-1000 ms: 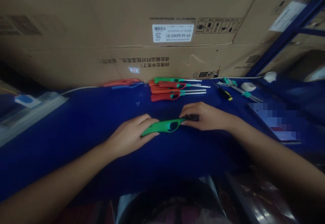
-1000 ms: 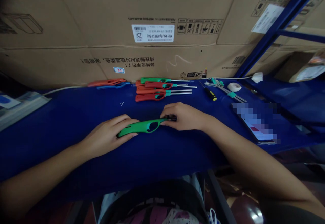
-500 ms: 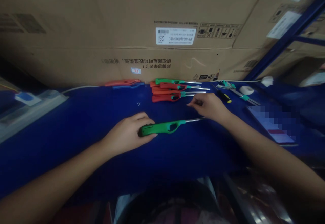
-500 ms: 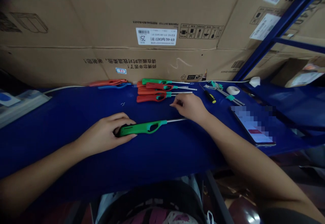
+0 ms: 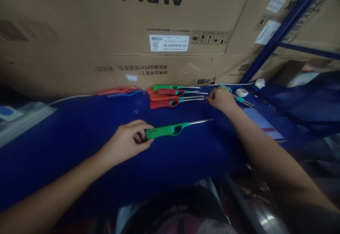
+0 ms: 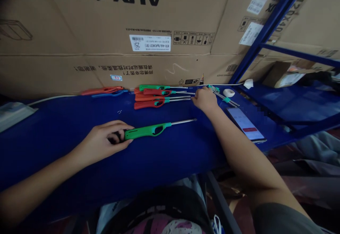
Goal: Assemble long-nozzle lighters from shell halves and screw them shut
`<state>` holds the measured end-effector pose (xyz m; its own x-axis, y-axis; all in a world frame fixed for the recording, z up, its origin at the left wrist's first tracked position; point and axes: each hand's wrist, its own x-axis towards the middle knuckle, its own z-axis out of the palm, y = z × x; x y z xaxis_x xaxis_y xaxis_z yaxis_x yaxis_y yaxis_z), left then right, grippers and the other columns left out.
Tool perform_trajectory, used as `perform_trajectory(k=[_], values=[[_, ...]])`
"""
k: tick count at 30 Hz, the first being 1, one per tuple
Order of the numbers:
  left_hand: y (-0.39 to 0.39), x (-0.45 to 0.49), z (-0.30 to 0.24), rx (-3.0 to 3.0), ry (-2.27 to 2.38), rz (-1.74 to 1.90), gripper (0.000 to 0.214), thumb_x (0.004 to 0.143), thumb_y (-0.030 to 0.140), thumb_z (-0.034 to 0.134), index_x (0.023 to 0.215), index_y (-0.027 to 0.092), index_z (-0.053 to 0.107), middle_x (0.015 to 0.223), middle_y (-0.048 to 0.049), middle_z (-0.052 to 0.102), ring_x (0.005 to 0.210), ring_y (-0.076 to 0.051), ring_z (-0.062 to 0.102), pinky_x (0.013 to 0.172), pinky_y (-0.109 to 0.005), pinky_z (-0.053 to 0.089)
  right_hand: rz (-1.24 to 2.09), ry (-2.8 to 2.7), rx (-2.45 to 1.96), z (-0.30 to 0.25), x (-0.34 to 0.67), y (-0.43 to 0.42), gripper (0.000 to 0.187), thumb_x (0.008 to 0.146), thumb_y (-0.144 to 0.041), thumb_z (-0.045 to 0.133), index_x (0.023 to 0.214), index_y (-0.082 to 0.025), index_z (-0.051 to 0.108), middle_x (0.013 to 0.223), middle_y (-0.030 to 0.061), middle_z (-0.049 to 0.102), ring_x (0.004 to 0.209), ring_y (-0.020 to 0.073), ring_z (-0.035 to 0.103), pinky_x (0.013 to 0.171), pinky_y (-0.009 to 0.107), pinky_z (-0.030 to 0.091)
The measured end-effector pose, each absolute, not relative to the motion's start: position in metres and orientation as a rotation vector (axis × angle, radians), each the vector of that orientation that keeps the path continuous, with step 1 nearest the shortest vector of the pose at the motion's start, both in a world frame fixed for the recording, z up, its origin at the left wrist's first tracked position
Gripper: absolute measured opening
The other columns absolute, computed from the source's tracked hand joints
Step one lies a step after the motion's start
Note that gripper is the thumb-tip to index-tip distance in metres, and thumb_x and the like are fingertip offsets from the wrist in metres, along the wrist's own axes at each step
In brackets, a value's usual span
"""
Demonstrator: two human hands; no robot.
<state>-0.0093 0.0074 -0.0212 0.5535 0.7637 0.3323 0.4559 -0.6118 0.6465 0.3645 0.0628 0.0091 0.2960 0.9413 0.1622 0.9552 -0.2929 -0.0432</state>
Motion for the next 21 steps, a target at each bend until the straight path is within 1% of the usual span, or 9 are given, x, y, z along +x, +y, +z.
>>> perform_trajectory(k=[2, 3, 5, 8, 10, 13, 16, 18, 21], values=[[0.006, -0.008, -0.021, 2.290, 0.981, 0.834, 0.026, 0.083, 0.031, 0.072, 0.105, 0.018, 0.074, 0.088, -0.0011, 0.063, 0.055, -0.006, 0.056, 0.052, -0.018, 0.054, -0.194, -1.696, -2.514, 0.004, 0.368, 0.064, 0.040, 0.093, -0.033, 0.059, 0.126, -0.011, 0.061, 0.140, 0.0277, 0.051, 0.131, 0.0429, 0.049, 0.098, 0.056, 0.046], [0.006, -0.008, -0.022, 2.293, 0.981, 0.833, 0.026, 0.083, 0.032, 0.071, 0.105, 0.018, 0.074, 0.089, -0.0015, 0.064, 0.057, -0.006, 0.057, 0.053, -0.018, 0.054, -0.190, -1.661, -2.558, 0.001, 0.370, 0.066, 0.046, 0.093, -0.030, 0.058, 0.134, -0.009, 0.055, 0.143, 0.0307, 0.047, 0.132, 0.0452, 0.047, 0.098, 0.059, 0.045], [0.006, -0.009, -0.022, 2.316, 0.982, 0.826, 0.026, 0.084, 0.032, 0.071, 0.106, 0.019, 0.074, 0.089, -0.0015, 0.065, 0.059, -0.007, 0.059, 0.054, -0.018, 0.055, -0.152, -1.635, -2.616, -0.002, 0.374, 0.068, 0.051, 0.093, -0.026, 0.056, 0.140, -0.007, 0.048, 0.143, 0.0327, 0.047, 0.132, 0.0457, 0.049, 0.097, 0.058, 0.046], [0.007, -0.009, -0.022, 2.388, 0.993, 0.794, 0.025, 0.086, 0.033, 0.071, 0.107, 0.020, 0.074, 0.089, -0.0009, 0.067, 0.062, -0.008, 0.061, 0.060, -0.021, 0.055, -0.112, -1.663, -2.631, -0.003, 0.379, 0.071, 0.050, 0.093, -0.022, 0.053, 0.140, -0.009, 0.048, 0.139, 0.0290, 0.052, 0.129, 0.0412, 0.053, 0.098, 0.052, 0.047], [0.007, -0.009, -0.021, 2.442, 1.001, 0.782, 0.024, 0.087, 0.034, 0.070, 0.107, 0.022, 0.074, 0.092, -0.0011, 0.070, 0.068, -0.011, 0.063, 0.066, -0.023, 0.056, -0.100, -1.673, -2.624, -0.002, 0.381, 0.072, 0.048, 0.091, -0.020, 0.052, 0.139, -0.011, 0.051, 0.136, 0.0268, 0.055, 0.124, 0.0385, 0.058, 0.096, 0.050, 0.049], [0.007, -0.009, -0.019, 2.499, 1.003, 0.794, 0.023, 0.088, 0.034, 0.069, 0.107, 0.022, 0.074, 0.098, -0.0019, 0.072, 0.078, -0.014, 0.066, 0.074, -0.025, 0.056, -0.105, -1.672, -2.593, -0.001, 0.380, 0.070, 0.047, 0.088, -0.018, 0.053, 0.135, -0.011, 0.055, 0.130, 0.0257, 0.059, 0.116, 0.0379, 0.062, 0.092, 0.049, 0.051], [0.006, -0.009, -0.018, 2.525, 0.980, 0.795, 0.023, 0.089, 0.033, 0.068, 0.108, 0.022, 0.074, 0.100, -0.0024, 0.072, 0.081, -0.015, 0.067, 0.078, -0.027, 0.056, -0.168, -1.675, -2.489, 0.003, 0.377, 0.067, 0.043, 0.089, -0.019, 0.051, 0.131, -0.013, 0.058, 0.126, 0.0239, 0.061, 0.114, 0.0377, 0.063, 0.092, 0.049, 0.051], [0.005, -0.008, -0.018, 2.522, 0.956, 0.795, 0.023, 0.090, 0.032, 0.067, 0.110, 0.021, 0.073, 0.102, -0.0027, 0.072, 0.083, -0.015, 0.068, 0.078, -0.026, 0.056, -0.240, -1.672, -2.394, 0.007, 0.377, 0.066, 0.043, 0.093, -0.020, 0.046, 0.135, -0.014, 0.055, 0.127, 0.0231, 0.061, 0.117, 0.0363, 0.061, 0.096, 0.048, 0.050], [0.004, -0.007, -0.019, 2.503, 0.936, 0.810, 0.023, 0.092, 0.030, 0.065, 0.112, 0.021, 0.073, 0.105, -0.0032, 0.072, 0.088, -0.016, 0.069, 0.082, -0.027, 0.057, -0.304, -1.640, -2.147, 0.014, 0.377, 0.068, 0.047, 0.097, -0.020, 0.040, 0.142, -0.011, 0.047, 0.130, 0.0224, 0.060, 0.122, 0.0331, 0.058, 0.102, 0.045, 0.048]])
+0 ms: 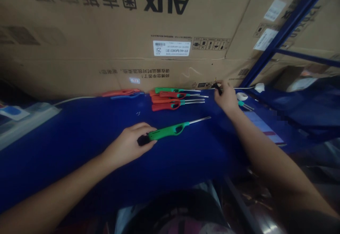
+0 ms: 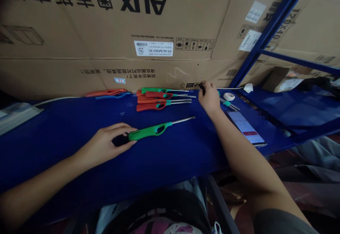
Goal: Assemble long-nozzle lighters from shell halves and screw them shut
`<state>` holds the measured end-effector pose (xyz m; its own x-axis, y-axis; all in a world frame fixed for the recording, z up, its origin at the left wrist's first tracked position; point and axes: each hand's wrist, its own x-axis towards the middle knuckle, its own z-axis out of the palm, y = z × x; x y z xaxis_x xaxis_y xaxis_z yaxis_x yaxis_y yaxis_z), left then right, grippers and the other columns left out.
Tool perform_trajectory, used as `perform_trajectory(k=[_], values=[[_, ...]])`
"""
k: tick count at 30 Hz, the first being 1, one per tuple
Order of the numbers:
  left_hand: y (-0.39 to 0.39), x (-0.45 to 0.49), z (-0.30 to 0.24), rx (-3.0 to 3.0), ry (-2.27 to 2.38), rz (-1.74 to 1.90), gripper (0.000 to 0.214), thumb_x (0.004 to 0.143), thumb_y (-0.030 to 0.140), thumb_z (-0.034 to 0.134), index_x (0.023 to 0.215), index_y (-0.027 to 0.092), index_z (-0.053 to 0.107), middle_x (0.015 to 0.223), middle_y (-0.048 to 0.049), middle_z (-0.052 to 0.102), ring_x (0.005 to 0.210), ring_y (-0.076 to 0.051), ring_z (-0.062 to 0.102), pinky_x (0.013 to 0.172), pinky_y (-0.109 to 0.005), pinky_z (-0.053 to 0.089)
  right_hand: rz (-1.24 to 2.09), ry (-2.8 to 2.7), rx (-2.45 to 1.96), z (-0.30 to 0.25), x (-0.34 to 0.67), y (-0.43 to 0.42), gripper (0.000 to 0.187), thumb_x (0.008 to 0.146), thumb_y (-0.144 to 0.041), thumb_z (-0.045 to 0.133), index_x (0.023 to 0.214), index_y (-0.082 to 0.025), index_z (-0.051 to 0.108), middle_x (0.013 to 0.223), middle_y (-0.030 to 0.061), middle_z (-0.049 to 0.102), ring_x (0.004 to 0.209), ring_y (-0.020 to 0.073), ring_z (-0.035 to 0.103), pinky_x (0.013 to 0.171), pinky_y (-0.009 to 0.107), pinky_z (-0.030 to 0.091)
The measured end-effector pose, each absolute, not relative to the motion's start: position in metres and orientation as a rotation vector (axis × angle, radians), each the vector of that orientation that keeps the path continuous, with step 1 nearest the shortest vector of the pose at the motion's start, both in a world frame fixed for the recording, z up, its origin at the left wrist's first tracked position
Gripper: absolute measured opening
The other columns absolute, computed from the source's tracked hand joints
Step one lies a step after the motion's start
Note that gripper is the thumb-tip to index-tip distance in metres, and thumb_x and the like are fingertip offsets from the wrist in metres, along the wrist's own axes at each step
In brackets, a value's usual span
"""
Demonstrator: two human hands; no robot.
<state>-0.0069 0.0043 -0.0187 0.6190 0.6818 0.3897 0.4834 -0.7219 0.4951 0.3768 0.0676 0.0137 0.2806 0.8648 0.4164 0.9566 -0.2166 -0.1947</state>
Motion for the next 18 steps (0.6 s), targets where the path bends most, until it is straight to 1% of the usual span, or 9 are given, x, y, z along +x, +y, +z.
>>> perform_trajectory(k=[2, 4, 5, 8, 9, 11, 13, 15, 18], values=[[0.004, -0.006, -0.020, 2.494, 0.933, 0.817, 0.024, 0.093, 0.030, 0.065, 0.114, 0.021, 0.072, 0.108, -0.0040, 0.072, 0.093, -0.017, 0.070, 0.088, -0.029, 0.058, -0.183, -1.569, -1.902, 0.015, 0.374, 0.069, 0.047, 0.097, -0.021, 0.039, 0.142, -0.011, 0.046, 0.130, 0.0210, 0.060, 0.112, 0.0300, 0.063, 0.093, 0.043, 0.054], [0.004, -0.005, -0.021, 2.487, 0.942, 0.809, 0.026, 0.093, 0.031, 0.066, 0.115, 0.021, 0.072, 0.111, -0.0047, 0.072, 0.097, -0.018, 0.071, 0.093, -0.031, 0.058, 0.076, -1.473, -1.670, 0.012, 0.364, 0.069, 0.046, 0.095, -0.025, 0.043, 0.139, -0.013, 0.049, 0.128, 0.0194, 0.060, 0.089, 0.0250, 0.068, 0.073, 0.040, 0.059], [0.004, -0.004, -0.022, 2.484, 0.948, 0.803, 0.026, 0.093, 0.032, 0.067, 0.116, 0.021, 0.072, 0.112, -0.0049, 0.072, 0.098, -0.019, 0.071, 0.094, -0.032, 0.058, 0.221, -1.432, -1.580, 0.011, 0.356, 0.067, 0.045, 0.094, -0.028, 0.047, 0.136, -0.014, 0.052, 0.126, 0.0182, 0.061, 0.077, 0.0218, 0.067, 0.063, 0.038, 0.059], [0.004, -0.005, -0.023, 2.478, 0.957, 0.775, 0.027, 0.092, 0.032, 0.069, 0.117, 0.022, 0.072, 0.113, -0.0054, 0.072, 0.100, -0.020, 0.072, 0.095, -0.035, 0.059, 0.494, -1.386, -1.305, 0.009, 0.325, 0.055, 0.037, 0.083, -0.037, 0.067, 0.116, -0.018, 0.065, 0.106, 0.0101, 0.067, 0.060, 0.0145, 0.060, 0.050, 0.032, 0.053], [0.004, -0.005, -0.024, 2.480, 0.954, 0.774, 0.027, 0.092, 0.031, 0.069, 0.117, 0.022, 0.071, 0.114, -0.0056, 0.072, 0.101, -0.020, 0.072, 0.096, -0.036, 0.059, 0.520, -1.373, -1.236, 0.009, 0.313, 0.050, 0.035, 0.080, -0.038, 0.072, 0.109, -0.019, 0.067, 0.093, 0.0063, 0.068, 0.054, 0.0122, 0.056, 0.048, 0.030, 0.051], [0.004, -0.005, -0.025, 2.488, 0.943, 0.780, 0.028, 0.092, 0.030, 0.070, 0.119, 0.022, 0.071, 0.115, -0.0061, 0.072, 0.103, -0.021, 0.071, 0.097, -0.037, 0.059, 0.544, -1.395, -1.160, 0.012, 0.291, 0.040, 0.028, 0.079, -0.039, 0.076, 0.099, -0.019, 0.071, 0.072, 0.0005, 0.063, 0.048, 0.0100, 0.050, 0.045, 0.028, 0.046], [0.004, -0.006, -0.026, 2.493, 0.936, 0.777, 0.029, 0.092, 0.028, 0.070, 0.120, 0.021, 0.070, 0.116, -0.0067, 0.071, 0.105, -0.021, 0.071, 0.097, -0.038, 0.059, 0.603, -1.385, -1.060, 0.018, 0.272, 0.034, 0.027, 0.077, -0.038, 0.080, 0.095, -0.020, 0.071, 0.068, -0.0013, 0.062, 0.047, 0.0088, 0.047, 0.043, 0.027, 0.041], [0.004, -0.005, -0.026, 2.495, 0.932, 0.778, 0.029, 0.091, 0.026, 0.071, 0.120, 0.020, 0.070, 0.116, -0.0073, 0.071, 0.105, -0.021, 0.070, 0.097, -0.038, 0.058, 0.706, -1.372, -0.987, 0.023, 0.255, 0.034, 0.027, 0.077, -0.040, 0.080, 0.093, -0.021, 0.069, 0.065, -0.0027, 0.059, 0.046, 0.0086, 0.046, 0.042, 0.026, 0.041], [0.004, -0.005, -0.025, 2.507, 0.908, 0.775, 0.028, 0.092, 0.025, 0.071, 0.119, 0.019, 0.071, 0.113, -0.0072, 0.071, 0.105, -0.021, 0.070, 0.098, -0.037, 0.057, 0.846, -1.427, -0.897, 0.028, 0.231, 0.039, 0.030, 0.080, -0.047, 0.077, 0.094, -0.023, 0.064, 0.069, -0.0018, 0.061, 0.053, 0.0115, 0.056, 0.045, 0.027, 0.052]])
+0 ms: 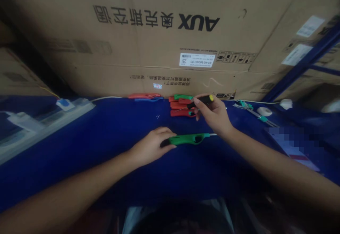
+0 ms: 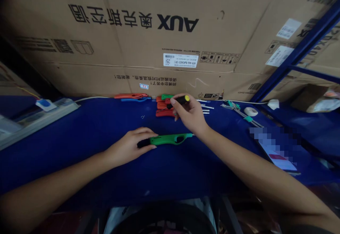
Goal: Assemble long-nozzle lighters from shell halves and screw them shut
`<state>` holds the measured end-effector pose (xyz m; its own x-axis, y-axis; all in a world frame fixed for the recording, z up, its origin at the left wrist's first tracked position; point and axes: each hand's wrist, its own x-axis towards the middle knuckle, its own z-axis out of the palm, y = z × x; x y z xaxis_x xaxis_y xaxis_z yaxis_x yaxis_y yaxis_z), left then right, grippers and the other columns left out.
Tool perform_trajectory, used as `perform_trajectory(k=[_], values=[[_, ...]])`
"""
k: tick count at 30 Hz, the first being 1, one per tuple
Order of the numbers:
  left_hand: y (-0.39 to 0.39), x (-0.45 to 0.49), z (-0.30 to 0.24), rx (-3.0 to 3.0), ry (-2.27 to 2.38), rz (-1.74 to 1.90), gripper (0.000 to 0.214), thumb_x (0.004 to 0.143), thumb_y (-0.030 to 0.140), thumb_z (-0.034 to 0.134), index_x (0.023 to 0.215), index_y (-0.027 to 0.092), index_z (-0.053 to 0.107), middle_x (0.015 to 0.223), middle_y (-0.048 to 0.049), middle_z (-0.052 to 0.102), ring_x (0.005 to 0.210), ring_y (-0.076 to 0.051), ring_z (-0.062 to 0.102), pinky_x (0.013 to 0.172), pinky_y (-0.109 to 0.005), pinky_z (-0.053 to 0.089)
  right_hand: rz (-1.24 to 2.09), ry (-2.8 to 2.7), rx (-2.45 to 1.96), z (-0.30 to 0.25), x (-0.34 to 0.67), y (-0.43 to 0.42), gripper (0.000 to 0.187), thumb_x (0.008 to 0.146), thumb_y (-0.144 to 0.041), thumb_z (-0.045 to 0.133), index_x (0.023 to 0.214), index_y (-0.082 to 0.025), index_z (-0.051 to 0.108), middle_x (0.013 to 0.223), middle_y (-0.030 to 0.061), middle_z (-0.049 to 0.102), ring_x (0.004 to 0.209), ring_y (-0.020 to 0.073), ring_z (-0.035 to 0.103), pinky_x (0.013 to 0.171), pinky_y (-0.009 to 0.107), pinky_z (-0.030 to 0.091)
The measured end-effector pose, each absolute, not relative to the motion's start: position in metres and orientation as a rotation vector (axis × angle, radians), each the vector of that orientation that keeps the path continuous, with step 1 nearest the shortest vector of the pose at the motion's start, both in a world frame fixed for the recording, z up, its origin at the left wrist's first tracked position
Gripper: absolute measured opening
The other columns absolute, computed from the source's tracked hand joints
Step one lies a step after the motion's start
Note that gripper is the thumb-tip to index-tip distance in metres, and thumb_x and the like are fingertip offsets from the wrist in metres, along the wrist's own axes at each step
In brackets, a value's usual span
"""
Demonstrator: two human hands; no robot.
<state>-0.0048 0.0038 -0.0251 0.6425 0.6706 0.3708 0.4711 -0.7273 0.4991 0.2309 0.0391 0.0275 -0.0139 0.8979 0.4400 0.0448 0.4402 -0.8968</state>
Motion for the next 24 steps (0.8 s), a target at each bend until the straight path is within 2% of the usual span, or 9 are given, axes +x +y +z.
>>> perform_trajectory(k=[3, 6, 13, 19, 24], values=[[0.004, -0.005, -0.024, 2.534, 0.866, 0.750, 0.028, 0.092, 0.026, 0.070, 0.120, 0.020, 0.071, 0.112, -0.0068, 0.071, 0.104, -0.021, 0.069, 0.097, -0.036, 0.057, 0.956, -1.541, -0.820, 0.026, 0.209, 0.044, 0.033, 0.083, -0.050, 0.075, 0.096, -0.023, 0.061, 0.088, 0.0024, 0.067, 0.065, 0.0132, 0.064, 0.054, 0.029, 0.060], [0.004, -0.005, -0.024, 2.538, 0.846, 0.717, 0.030, 0.092, 0.026, 0.071, 0.122, 0.021, 0.070, 0.113, -0.0072, 0.070, 0.106, -0.021, 0.068, 0.099, -0.037, 0.056, 1.049, -1.599, -0.794, 0.020, 0.191, 0.046, 0.033, 0.087, -0.052, 0.070, 0.096, -0.022, 0.060, 0.096, 0.0039, 0.068, 0.069, 0.0123, 0.066, 0.059, 0.029, 0.063], [0.004, -0.006, -0.025, 2.554, 0.819, 0.686, 0.026, 0.093, 0.025, 0.069, 0.118, 0.018, 0.071, 0.113, -0.0087, 0.069, 0.106, -0.022, 0.067, 0.098, -0.036, 0.055, 1.008, -1.669, -0.821, 0.004, 0.179, 0.045, 0.033, 0.090, -0.053, 0.066, 0.096, -0.022, 0.060, 0.095, 0.0030, 0.066, 0.069, 0.0114, 0.065, 0.063, 0.029, 0.064], [0.005, -0.005, -0.025, 2.546, 0.827, 0.662, 0.027, 0.093, 0.026, 0.070, 0.118, 0.016, 0.071, 0.112, -0.0082, 0.069, 0.105, -0.022, 0.067, 0.098, -0.035, 0.054, 0.950, -1.790, -0.786, -0.002, 0.176, 0.048, 0.028, 0.091, -0.048, 0.066, 0.100, -0.022, 0.063, 0.086, 0.0005, 0.062, 0.073, 0.0127, 0.067, 0.069, 0.030, 0.064], [0.003, -0.006, -0.023, 2.622, 0.833, 0.617, 0.027, 0.094, 0.027, 0.068, 0.118, 0.014, 0.072, 0.108, -0.0093, 0.068, 0.103, -0.023, 0.066, 0.096, -0.035, 0.053, 0.913, -1.675, -0.809, -0.001, 0.176, 0.044, 0.030, 0.090, -0.050, 0.067, 0.096, -0.021, 0.063, 0.085, 0.0011, 0.066, 0.067, 0.0123, 0.066, 0.066, 0.030, 0.063]])
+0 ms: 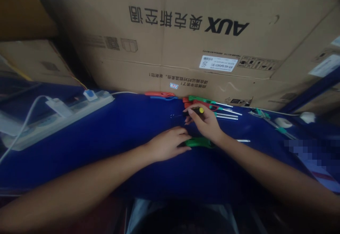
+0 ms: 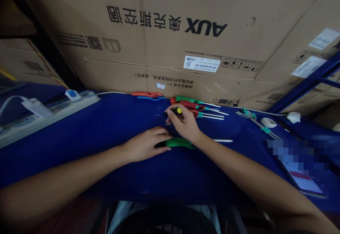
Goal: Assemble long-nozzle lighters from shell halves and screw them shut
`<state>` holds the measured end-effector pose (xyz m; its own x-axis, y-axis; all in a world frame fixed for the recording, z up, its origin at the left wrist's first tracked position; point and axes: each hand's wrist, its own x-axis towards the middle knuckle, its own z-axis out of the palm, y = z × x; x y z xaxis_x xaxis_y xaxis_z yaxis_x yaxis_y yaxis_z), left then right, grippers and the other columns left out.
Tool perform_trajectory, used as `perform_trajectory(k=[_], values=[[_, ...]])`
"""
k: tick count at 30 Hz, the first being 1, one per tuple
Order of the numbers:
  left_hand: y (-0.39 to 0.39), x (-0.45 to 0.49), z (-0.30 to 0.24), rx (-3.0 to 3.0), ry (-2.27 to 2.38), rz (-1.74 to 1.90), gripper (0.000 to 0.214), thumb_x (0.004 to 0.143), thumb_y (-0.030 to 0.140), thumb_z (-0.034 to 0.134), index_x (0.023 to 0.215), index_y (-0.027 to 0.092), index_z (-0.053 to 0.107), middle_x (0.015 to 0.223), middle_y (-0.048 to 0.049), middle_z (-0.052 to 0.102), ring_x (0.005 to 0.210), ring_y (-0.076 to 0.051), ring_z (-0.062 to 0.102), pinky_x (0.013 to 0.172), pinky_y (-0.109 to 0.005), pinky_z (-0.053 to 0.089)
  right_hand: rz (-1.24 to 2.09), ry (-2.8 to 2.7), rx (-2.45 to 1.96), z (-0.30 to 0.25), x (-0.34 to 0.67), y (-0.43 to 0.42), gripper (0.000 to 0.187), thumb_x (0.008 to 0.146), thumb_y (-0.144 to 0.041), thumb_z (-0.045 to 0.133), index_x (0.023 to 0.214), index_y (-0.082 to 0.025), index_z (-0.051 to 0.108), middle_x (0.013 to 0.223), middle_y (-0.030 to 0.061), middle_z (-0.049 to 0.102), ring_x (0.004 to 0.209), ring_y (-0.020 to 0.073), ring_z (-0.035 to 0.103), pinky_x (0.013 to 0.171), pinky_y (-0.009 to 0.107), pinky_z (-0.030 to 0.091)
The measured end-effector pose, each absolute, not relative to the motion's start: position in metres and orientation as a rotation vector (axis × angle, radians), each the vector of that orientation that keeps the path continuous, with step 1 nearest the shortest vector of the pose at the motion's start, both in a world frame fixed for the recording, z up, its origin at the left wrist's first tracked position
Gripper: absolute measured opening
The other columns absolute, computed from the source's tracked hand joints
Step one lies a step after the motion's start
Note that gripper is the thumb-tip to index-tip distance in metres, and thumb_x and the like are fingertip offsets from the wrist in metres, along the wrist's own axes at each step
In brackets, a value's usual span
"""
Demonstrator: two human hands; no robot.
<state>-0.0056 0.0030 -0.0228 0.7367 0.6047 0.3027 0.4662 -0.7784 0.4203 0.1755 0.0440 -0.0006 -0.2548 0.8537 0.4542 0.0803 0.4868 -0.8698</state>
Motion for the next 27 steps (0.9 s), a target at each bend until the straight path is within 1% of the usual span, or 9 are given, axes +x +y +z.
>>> perform_trajectory(k=[4, 7, 12, 15, 17, 20, 23, 27], values=[[0.003, -0.006, -0.022, 2.626, 0.845, 0.599, 0.028, 0.094, 0.028, 0.068, 0.119, 0.016, 0.071, 0.110, -0.0090, 0.068, 0.105, -0.023, 0.065, 0.095, -0.034, 0.053, 0.974, -1.485, -0.791, 0.008, 0.188, 0.037, 0.030, 0.087, -0.050, 0.071, 0.093, -0.021, 0.064, 0.094, 0.0023, 0.071, 0.062, 0.0115, 0.065, 0.060, 0.031, 0.063], [0.003, -0.006, -0.023, 2.600, 0.844, 0.609, 0.030, 0.094, 0.029, 0.068, 0.122, 0.017, 0.070, 0.112, -0.0084, 0.068, 0.107, -0.023, 0.064, 0.096, -0.035, 0.053, 0.998, -1.346, -0.783, 0.014, 0.204, 0.032, 0.029, 0.086, -0.048, 0.072, 0.087, -0.020, 0.066, 0.088, 0.0015, 0.072, 0.056, 0.0106, 0.063, 0.054, 0.028, 0.059], [0.000, -0.004, -0.028, 2.516, 0.800, 0.683, 0.030, 0.094, 0.028, 0.069, 0.121, 0.017, 0.071, 0.113, -0.0080, 0.068, 0.106, -0.022, 0.064, 0.096, -0.033, 0.053, 1.094, -1.122, -0.845, 0.017, 0.227, 0.023, 0.029, 0.082, -0.045, 0.074, 0.080, -0.016, 0.068, 0.080, 0.0044, 0.073, 0.051, 0.0092, 0.059, 0.046, 0.022, 0.052], [-0.004, -0.002, -0.029, 2.470, 0.787, 0.699, 0.032, 0.093, 0.030, 0.070, 0.123, 0.018, 0.070, 0.114, -0.0076, 0.069, 0.105, -0.021, 0.065, 0.096, -0.033, 0.054, 1.151, -0.970, -0.864, 0.015, 0.235, 0.019, 0.029, 0.076, -0.044, 0.076, 0.074, -0.017, 0.066, 0.072, 0.0017, 0.071, 0.044, 0.0067, 0.052, 0.038, 0.019, 0.044], [-0.007, -0.001, -0.027, 2.426, 0.794, 0.709, 0.034, 0.092, 0.030, 0.071, 0.123, 0.019, 0.071, 0.114, -0.0071, 0.069, 0.105, -0.020, 0.066, 0.095, -0.033, 0.054, 1.202, -0.903, -0.879, 0.013, 0.237, 0.018, 0.029, 0.077, -0.043, 0.075, 0.073, -0.017, 0.064, 0.068, 0.0000, 0.068, 0.040, 0.0050, 0.046, 0.034, 0.018, 0.038], [-0.012, 0.001, -0.024, 2.311, 0.810, 0.801, 0.031, 0.089, 0.030, 0.074, 0.119, 0.020, 0.073, 0.112, -0.0052, 0.071, 0.100, -0.018, 0.069, 0.093, -0.030, 0.055, 1.294, -0.875, -0.879, 0.011, 0.239, 0.015, 0.026, 0.080, -0.041, 0.070, 0.074, -0.017, 0.063, 0.067, 0.0000, 0.068, 0.039, 0.0042, 0.042, 0.034, 0.017, 0.034], [-0.017, 0.003, -0.019, 2.119, 0.858, 0.950, 0.032, 0.083, 0.031, 0.081, 0.112, 0.019, 0.075, 0.109, -0.0047, 0.074, 0.095, -0.016, 0.071, 0.090, -0.027, 0.056, 1.361, -0.878, -0.857, 0.012, 0.240, 0.013, 0.025, 0.080, -0.040, 0.070, 0.075, -0.017, 0.063, 0.068, 0.0006, 0.068, 0.039, 0.0042, 0.042, 0.034, 0.017, 0.034], [-0.022, 0.006, -0.011, 1.882, 0.896, 0.981, 0.023, 0.084, 0.030, 0.080, 0.105, 0.019, 0.077, 0.104, -0.0036, 0.077, 0.088, -0.015, 0.072, 0.081, -0.023, 0.058, 1.397, -0.861, -0.844, 0.016, 0.237, 0.008, 0.030, 0.082, -0.044, 0.073, 0.075, -0.017, 0.062, 0.069, -0.0003, 0.068, 0.040, 0.0035, 0.042, 0.036, 0.016, 0.035]])
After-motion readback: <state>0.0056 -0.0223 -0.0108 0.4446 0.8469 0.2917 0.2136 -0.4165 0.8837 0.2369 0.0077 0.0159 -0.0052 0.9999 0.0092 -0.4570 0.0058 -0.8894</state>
